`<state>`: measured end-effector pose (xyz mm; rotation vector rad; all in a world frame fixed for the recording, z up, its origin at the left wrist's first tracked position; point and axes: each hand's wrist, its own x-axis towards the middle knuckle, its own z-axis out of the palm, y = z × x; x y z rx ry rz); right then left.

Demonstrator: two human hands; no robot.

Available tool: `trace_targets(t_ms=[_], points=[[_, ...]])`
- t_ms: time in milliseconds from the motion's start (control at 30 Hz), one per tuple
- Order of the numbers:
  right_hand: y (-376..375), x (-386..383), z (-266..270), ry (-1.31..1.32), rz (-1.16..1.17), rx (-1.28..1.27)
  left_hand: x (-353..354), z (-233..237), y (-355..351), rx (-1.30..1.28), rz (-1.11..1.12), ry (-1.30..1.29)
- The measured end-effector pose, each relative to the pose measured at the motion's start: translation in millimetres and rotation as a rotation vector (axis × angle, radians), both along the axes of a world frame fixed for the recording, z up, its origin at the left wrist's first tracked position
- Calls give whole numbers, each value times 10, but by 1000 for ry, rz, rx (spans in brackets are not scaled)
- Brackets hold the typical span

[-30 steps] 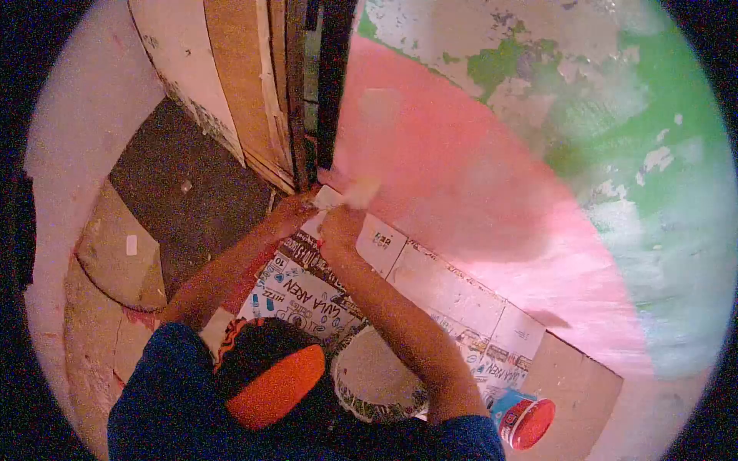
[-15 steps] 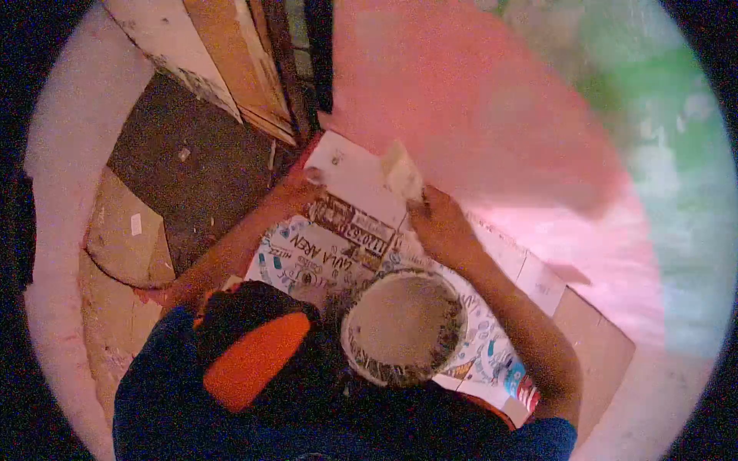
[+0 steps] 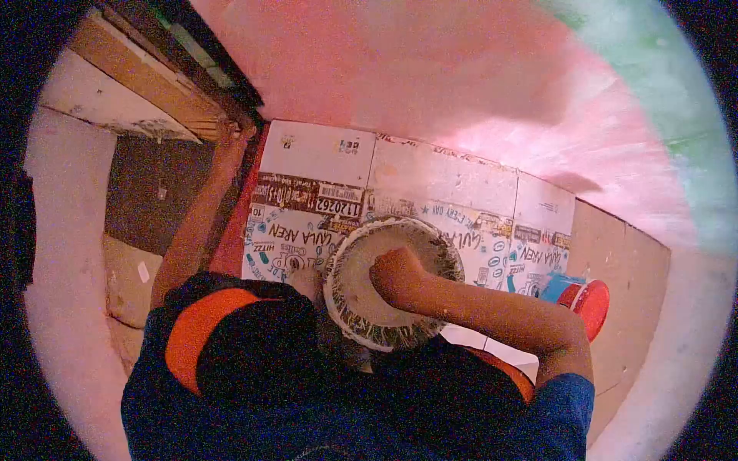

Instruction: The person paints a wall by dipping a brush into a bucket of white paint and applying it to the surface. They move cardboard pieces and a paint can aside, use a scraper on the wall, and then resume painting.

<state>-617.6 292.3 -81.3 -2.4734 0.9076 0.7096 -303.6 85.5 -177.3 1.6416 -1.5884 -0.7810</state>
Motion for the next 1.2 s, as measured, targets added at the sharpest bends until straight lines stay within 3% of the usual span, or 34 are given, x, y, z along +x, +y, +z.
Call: trace_targets(t_ms=[167,233,267,333,400,433,500,533,600,633,700,767,833,867,900,967,1033,1100,1167,1200], points=[[16,-65,-187,-17,-10,-87,-115,337,126,-40,11,76],[58,-70,-161,-3,16,-104,48,116,21,-56,15,-214],[82,-92,-124,-13,-35,-90,115,84,6,-69,38,-218],[20,-143,-36,-26,-80,-86,80,138,60,67,-42,420],[-100,-227,80,120,-116,112,223,-2,19,56,-89,381],[-160,-310,182,122,-116,86,261,-71,-23,40,-119,361],[-277,-487,462,-271,-351,261,315,-204,-43,-22,-132,321],[-316,-538,630,-271,-347,235,335,-243,-13,-65,-115,302],[-369,-641,913,-299,-480,534,400,-236,9,-50,-122,223],[-370,-752,890,-298,-480,508,383,-185,18,-7,-125,143],[-189,-972,711,-339,-987,1006,375,54,116,89,-152,188],[-82,-1043,679,-787,-1246,1129,317,371,189,179,-172,242],[-95,-976,877,-1130,-1100,1218,299,558,231,209,-169,140],[-93,-925,1031,-1142,-1093,1200,459,265,83,196,-277,298],[-92,-872,1213,-1119,-1125,1239,494,326,92,178,-292,294],[-125,-834,1374,-1128,-1164,1241,439,571,138,283,-250,-27],[-170,-847,1457,-876,-771,890,295,1015,257,393,-279,-248],[-182,-746,1727,-948,-723,851,123,1377,261,684,-461,-297],[-215,-682,1900,-1098,-622,848,211,1334,236,487,-835,-199],[-220,-643,1938,-1225,-553,721,127,1430,222,458,-840,-210]])
